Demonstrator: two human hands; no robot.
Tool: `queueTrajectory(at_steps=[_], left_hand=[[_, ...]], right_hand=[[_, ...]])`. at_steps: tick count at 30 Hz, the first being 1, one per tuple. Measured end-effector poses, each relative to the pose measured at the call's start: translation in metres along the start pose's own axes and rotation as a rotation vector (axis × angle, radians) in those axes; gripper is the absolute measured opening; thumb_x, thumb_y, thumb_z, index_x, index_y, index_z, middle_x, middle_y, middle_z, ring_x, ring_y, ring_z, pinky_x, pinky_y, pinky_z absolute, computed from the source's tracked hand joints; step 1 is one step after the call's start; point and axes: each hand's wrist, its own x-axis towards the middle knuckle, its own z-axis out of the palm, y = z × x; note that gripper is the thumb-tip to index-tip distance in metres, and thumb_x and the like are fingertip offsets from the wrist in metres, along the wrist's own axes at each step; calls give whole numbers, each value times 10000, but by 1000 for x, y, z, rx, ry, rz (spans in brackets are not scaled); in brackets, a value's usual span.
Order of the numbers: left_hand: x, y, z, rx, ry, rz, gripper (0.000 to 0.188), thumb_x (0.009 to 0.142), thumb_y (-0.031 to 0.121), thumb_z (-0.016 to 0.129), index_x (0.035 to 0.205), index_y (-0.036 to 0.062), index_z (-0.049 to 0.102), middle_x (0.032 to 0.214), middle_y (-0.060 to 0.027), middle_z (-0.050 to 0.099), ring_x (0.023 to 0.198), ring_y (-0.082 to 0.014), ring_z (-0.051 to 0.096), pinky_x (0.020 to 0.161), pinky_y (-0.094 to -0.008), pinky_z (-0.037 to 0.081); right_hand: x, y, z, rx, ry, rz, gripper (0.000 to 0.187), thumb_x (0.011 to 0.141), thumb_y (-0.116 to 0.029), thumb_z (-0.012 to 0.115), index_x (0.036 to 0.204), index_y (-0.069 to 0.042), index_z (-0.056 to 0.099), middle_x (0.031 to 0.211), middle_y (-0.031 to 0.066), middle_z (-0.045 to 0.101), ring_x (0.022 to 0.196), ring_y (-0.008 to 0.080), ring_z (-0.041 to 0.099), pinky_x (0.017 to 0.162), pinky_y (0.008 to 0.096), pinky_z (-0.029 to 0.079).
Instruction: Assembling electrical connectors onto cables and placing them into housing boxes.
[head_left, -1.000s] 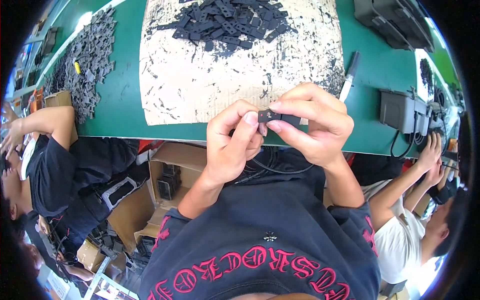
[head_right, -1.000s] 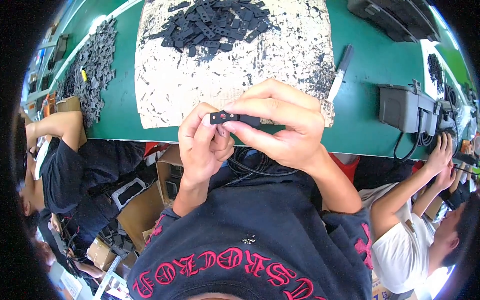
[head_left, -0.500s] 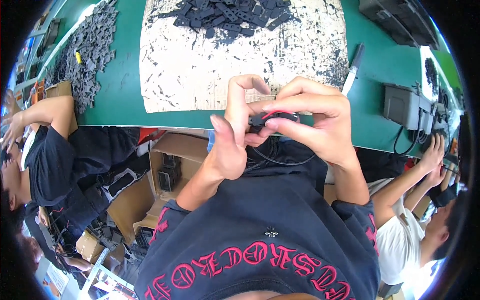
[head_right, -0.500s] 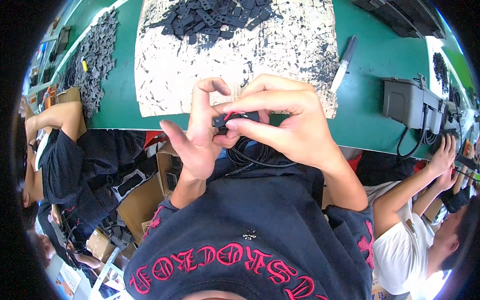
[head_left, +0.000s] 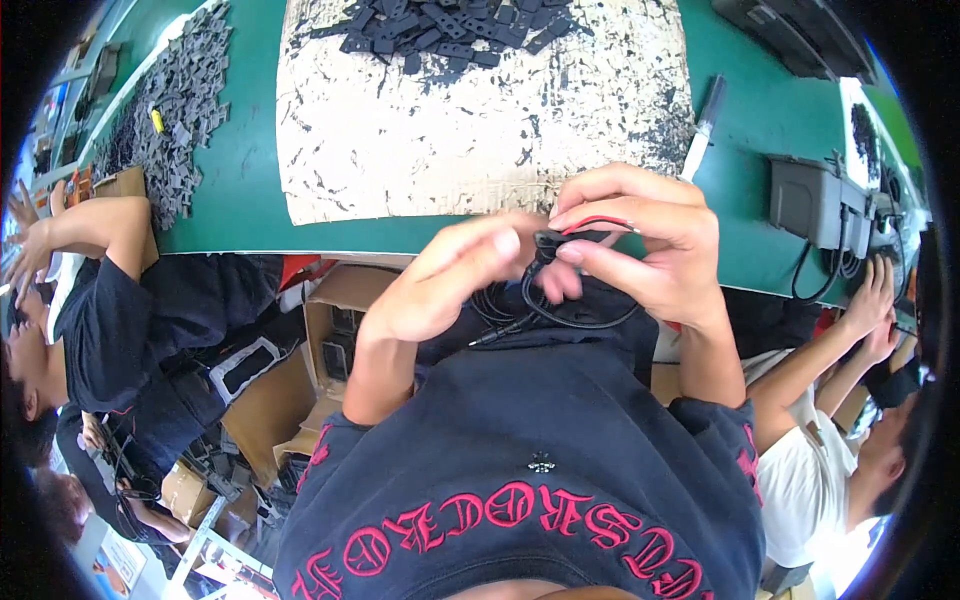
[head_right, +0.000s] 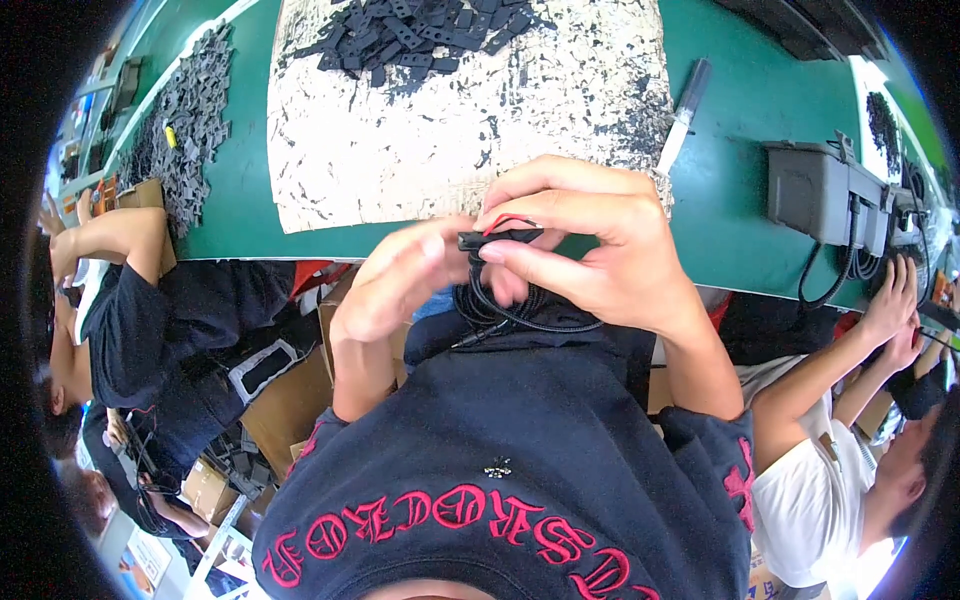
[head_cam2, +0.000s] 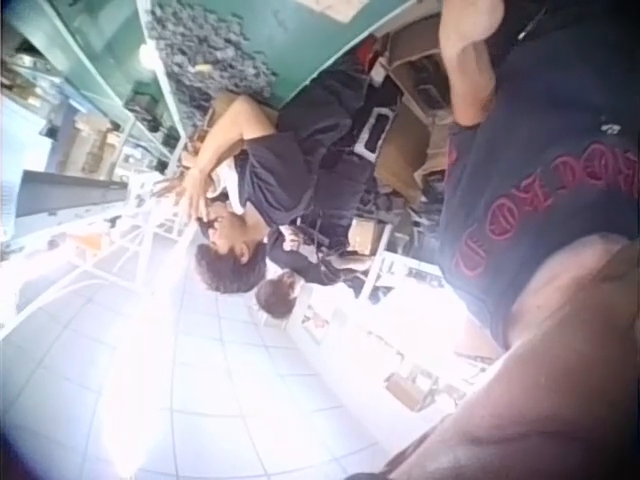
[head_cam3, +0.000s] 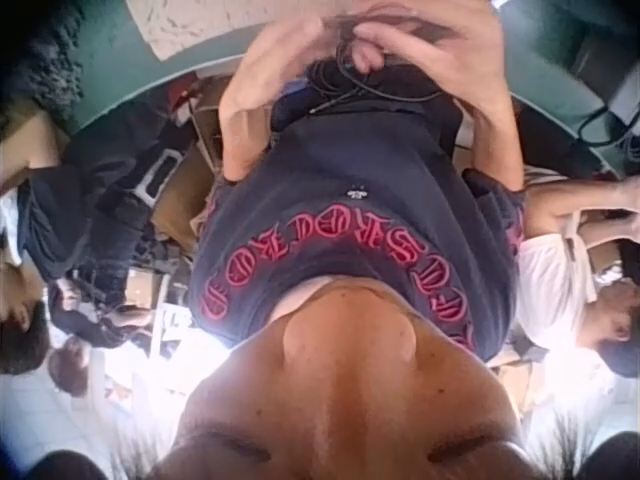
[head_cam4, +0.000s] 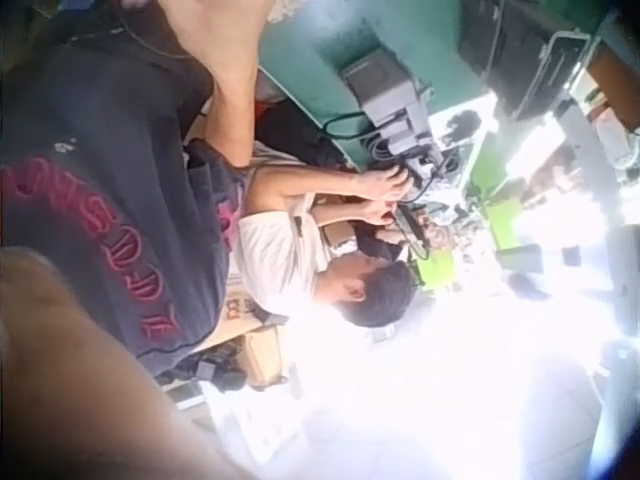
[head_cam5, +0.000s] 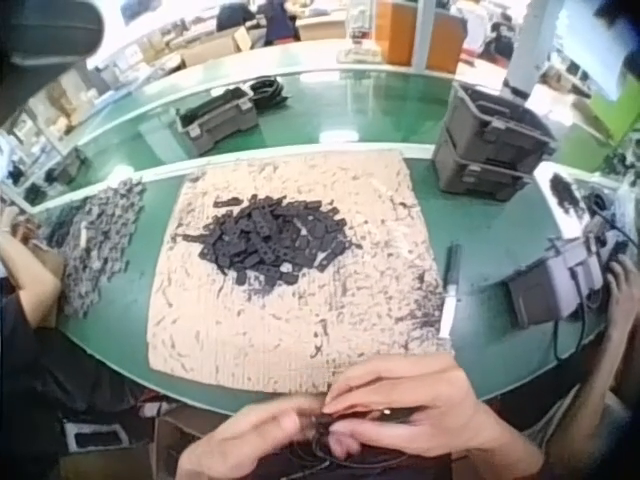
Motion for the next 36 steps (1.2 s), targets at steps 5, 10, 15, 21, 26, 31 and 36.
queueTrajectory(at_steps=[5, 10, 15, 21, 26, 31, 36], left_hand=[[8, 1, 5, -132, -106, 49, 214, 970, 35, 570, 1098, -123, 637, 894, -185, 717, 781, -233, 710, 742, -323, 570], [6, 2, 41, 602, 409, 448, 165, 850, -18, 725, 990, -100, 691, 857, -161, 743, 793, -170, 736, 703, -254, 584], [11, -16, 49, 729, 547, 730, 453, 750, -12, 815, 1159, -44, 620, 941, -142, 747, 748, -175, 738, 655, -275, 578], [13, -4, 53, 1084, 339, 911, 507, 701, -37, 821, 1165, -32, 617, 1040, -127, 730, 724, -197, 736, 618, -283, 577], [13, -16, 60, 856, 491, 1045, 477, 696, -33, 832, 1117, -13, 610, 949, -108, 733, 709, -209, 731, 599, -280, 570], [4, -12, 57, 1035, 374, 980, 448, 687, -30, 840, 1075, 23, 621, 878, -109, 727, 668, -216, 711, 582, -291, 554], [3, -6, 58, 1102, 336, 1001, 427, 686, -36, 837, 1050, 36, 628, 835, -102, 718, 647, -215, 697, 553, -295, 536]], right_hand=[[-5, -11, -15, 94, -71, -51, 217, 755, 57, 745, 971, 30, 740, 964, 147, 715, 816, 202, 701, 675, 276, 564], [-24, -35, -11, 34, 113, 83, 242, 798, 36, 735, 1039, 23, 728, 925, 113, 689, 804, 195, 680, 689, 294, 542], [-35, -54, 0, -337, 241, -57, 286, 778, 31, 749, 1061, 20, 705, 927, 139, 658, 777, 231, 658, 643, 296, 534], [-38, -61, 2, -563, 194, -260, 368, 706, 7, 781, 1067, -10, 711, 881, 102, 660, 691, 208, 638, 586, 283, 525], [-42, -61, 4, -617, 283, -432, 296, 658, -6, 802, 945, -22, 733, 810, 83, 673, 624, 191, 630, 526, 277, 507], [-43, -60, 0, -603, 265, -464, 275, 641, -19, 810, 901, -21, 720, 811, 86, 681, 638, 198, 640, 535, 282, 517], [-41, -61, 0, -571, 239, -435, 258, 647, -21, 806, 886, -20, 711, 822, 88, 680, 640, 220, 644, 543, 299, 525]])
